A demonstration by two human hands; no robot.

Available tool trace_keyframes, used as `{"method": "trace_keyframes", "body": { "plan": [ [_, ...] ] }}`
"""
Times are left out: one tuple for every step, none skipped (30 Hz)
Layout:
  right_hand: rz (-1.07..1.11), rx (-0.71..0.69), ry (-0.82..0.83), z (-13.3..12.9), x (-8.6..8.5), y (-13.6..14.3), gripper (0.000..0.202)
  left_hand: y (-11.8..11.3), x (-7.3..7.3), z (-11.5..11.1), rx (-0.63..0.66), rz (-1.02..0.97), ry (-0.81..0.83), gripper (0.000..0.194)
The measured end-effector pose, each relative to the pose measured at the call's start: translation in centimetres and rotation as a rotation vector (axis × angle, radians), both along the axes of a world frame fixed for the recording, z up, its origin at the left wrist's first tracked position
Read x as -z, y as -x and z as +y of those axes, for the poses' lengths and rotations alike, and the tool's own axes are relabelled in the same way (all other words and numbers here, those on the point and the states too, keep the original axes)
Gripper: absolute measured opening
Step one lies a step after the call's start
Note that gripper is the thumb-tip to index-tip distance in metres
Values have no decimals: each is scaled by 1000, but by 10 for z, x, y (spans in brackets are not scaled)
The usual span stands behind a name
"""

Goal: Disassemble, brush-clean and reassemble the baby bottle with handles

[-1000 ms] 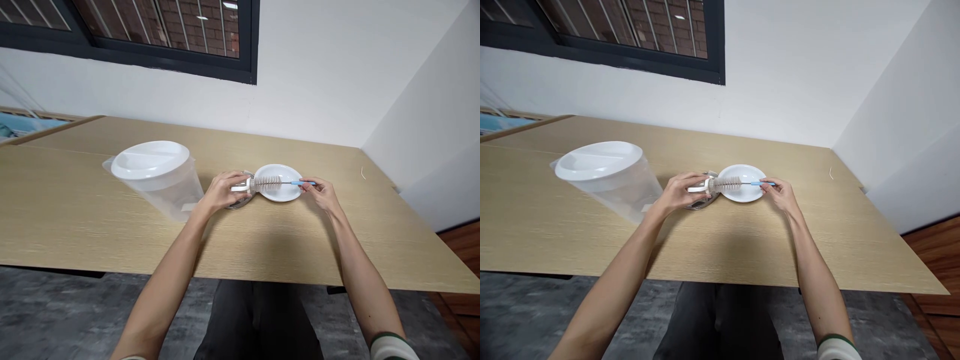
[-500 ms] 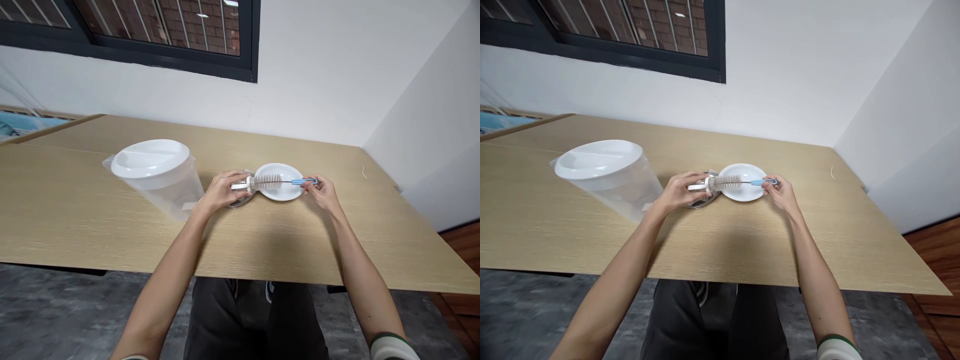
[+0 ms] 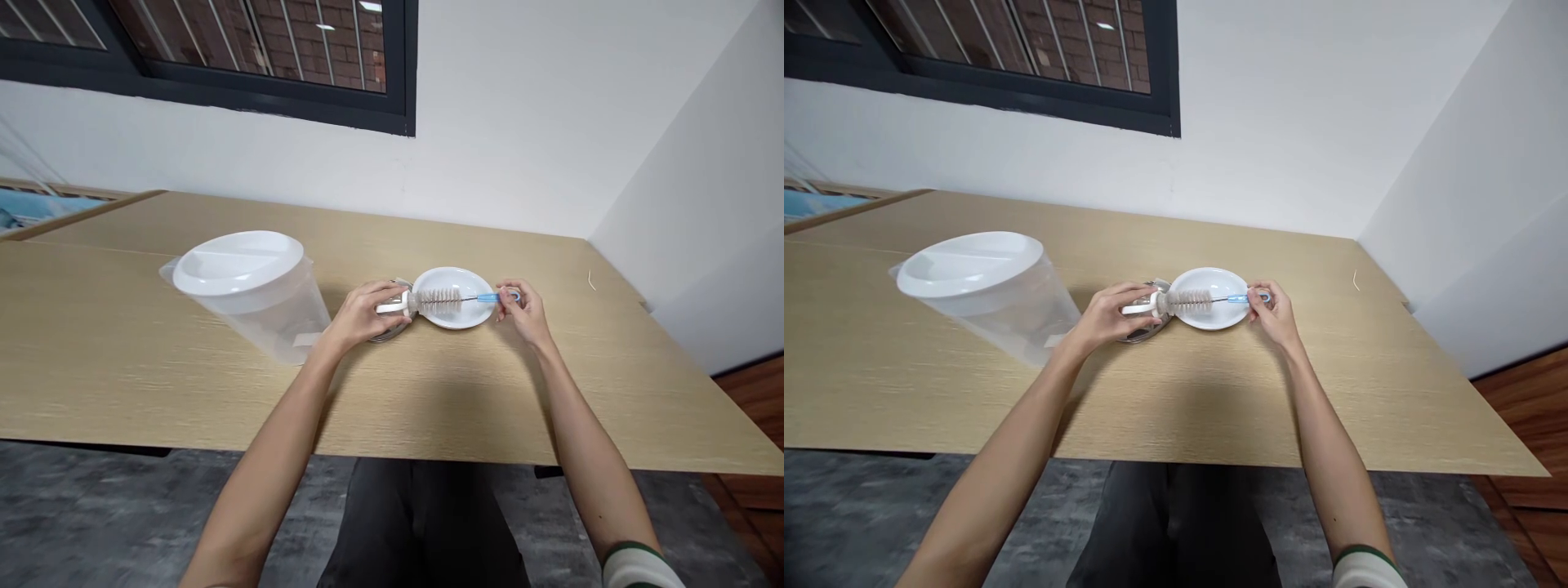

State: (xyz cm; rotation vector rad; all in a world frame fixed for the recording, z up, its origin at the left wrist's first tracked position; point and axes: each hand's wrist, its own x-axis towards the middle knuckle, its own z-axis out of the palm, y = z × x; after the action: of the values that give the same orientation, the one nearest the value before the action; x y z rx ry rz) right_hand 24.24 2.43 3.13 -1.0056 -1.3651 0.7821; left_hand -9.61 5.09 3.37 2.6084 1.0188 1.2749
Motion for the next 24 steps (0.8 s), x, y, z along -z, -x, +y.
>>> {"method": "trace_keyframes", "body": {
  "plan": [
    [26,-16,-14,0,-1,1,50,0,0,0,-2,-8,7,48],
    [45,-29,-22,-1,-2,1,51,0,0,1,-3,-15,11,48],
    [58,-37,-24,-1,-3,2,52,0,0,1,-4,-20,13,48],
    [67,-40,-16,-1,-3,2,52,0,0,1,-5,-23,14,48],
    [74,-36,0,0,-3,2,52,0,0,1,-7,-22,14,48],
    [79,-30,21,0,-4,2,54,0,0,2,-8,-20,13,48],
    [83,-22,43,0,-4,2,55,0,0,1,-9,-16,13,48],
    [87,-13,63,1,-4,3,57,0,0,1,-9,-15,13,48],
    [91,-5,79,1,-4,3,59,0,-1,1,-7,-15,14,48],
    [94,3,91,1,-4,3,60,0,-1,1,-4,-16,15,48],
    [95,8,101,1,-5,3,61,0,-1,1,-1,-15,16,48],
    [92,11,110,1,-5,3,62,0,-1,1,0,-14,15,48],
    [86,11,118,1,-5,3,62,0,-1,0,-1,-11,12,48],
    [75,9,125,0,-5,3,62,0,-1,0,-3,-8,8,48],
    [59,8,129,0,-5,2,62,0,-1,0,-6,-3,2,48],
    [38,9,131,-1,-5,2,61,1,-1,1,-9,0,-3,48],
    [11,12,130,-1,-5,1,60,1,0,1,-9,4,-7,49],
    [-20,17,124,-2,-4,0,59,1,0,1,-8,8,-10,49],
    [-53,24,115,-3,-4,0,59,1,0,1,-6,14,-12,49],
    [-83,29,103,-3,-3,-1,60,1,1,1,-4,20,-14,50],
    [-109,32,91,-3,-2,-1,60,0,1,1,0,26,-15,50],
    [-125,31,79,-3,-2,-1,61,0,1,1,3,31,-17,49],
    [-127,30,68,-3,-2,-1,61,-1,1,0,3,35,-17,49],
    [-113,29,57,-3,-2,0,60,-1,1,0,1,37,-15,48]
  ]
}}
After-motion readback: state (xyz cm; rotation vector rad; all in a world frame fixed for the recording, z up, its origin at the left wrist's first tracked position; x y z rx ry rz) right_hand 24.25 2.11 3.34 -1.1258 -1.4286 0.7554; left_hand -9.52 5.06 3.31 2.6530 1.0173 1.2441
